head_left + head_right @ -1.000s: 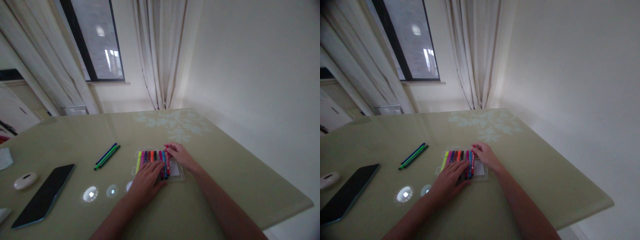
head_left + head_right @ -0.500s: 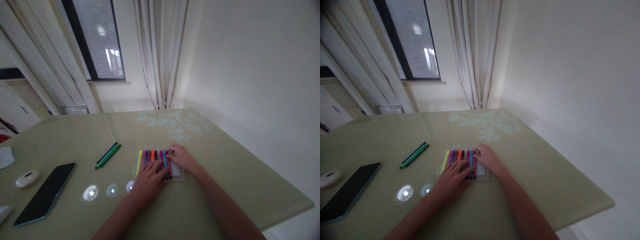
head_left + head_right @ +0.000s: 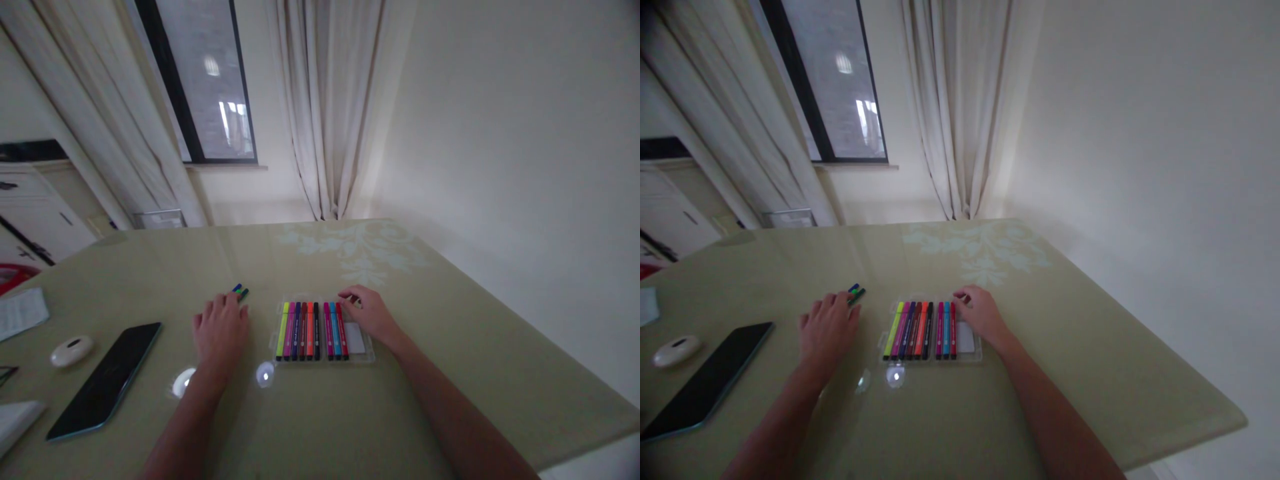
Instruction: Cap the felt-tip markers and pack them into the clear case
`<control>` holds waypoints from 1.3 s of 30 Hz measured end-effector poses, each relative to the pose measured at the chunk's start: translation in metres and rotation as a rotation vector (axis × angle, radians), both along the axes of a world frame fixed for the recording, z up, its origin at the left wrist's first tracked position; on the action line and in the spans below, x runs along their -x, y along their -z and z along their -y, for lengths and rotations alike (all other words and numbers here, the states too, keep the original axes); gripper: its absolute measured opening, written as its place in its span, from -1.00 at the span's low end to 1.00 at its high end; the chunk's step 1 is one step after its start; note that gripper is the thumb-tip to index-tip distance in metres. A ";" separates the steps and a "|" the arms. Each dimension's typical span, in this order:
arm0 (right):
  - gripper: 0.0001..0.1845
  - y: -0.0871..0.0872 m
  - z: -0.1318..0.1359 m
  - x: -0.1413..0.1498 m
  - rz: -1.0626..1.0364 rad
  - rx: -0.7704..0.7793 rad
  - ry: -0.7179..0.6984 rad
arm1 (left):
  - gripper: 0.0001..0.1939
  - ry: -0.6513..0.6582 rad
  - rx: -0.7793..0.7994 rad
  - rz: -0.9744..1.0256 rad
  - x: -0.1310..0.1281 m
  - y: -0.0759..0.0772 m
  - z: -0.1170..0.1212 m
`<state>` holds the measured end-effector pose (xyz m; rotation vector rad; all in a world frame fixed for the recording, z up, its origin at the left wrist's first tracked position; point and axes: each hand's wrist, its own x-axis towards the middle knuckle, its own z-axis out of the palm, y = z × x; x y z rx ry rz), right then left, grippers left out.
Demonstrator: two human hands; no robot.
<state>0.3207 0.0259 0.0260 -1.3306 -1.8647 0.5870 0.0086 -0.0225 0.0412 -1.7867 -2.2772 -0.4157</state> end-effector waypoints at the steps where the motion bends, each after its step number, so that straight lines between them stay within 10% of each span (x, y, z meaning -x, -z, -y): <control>1: -0.85 -0.001 0.001 0.001 0.000 -0.006 -0.004 | -0.65 -0.058 0.040 -0.031 0.008 0.000 -0.001; 10: -0.87 -0.007 0.006 0.006 -0.030 -0.027 -0.016 | -0.62 -0.050 0.172 0.034 0.019 0.013 -0.006; 21: -0.72 -0.023 0.024 0.029 -0.456 0.217 -0.212 | -0.82 0.593 -0.119 0.627 -0.077 0.005 0.025; 39: -0.61 -0.024 0.023 0.030 -0.908 0.477 -0.156 | -0.70 0.864 -0.271 0.631 -0.092 0.020 0.038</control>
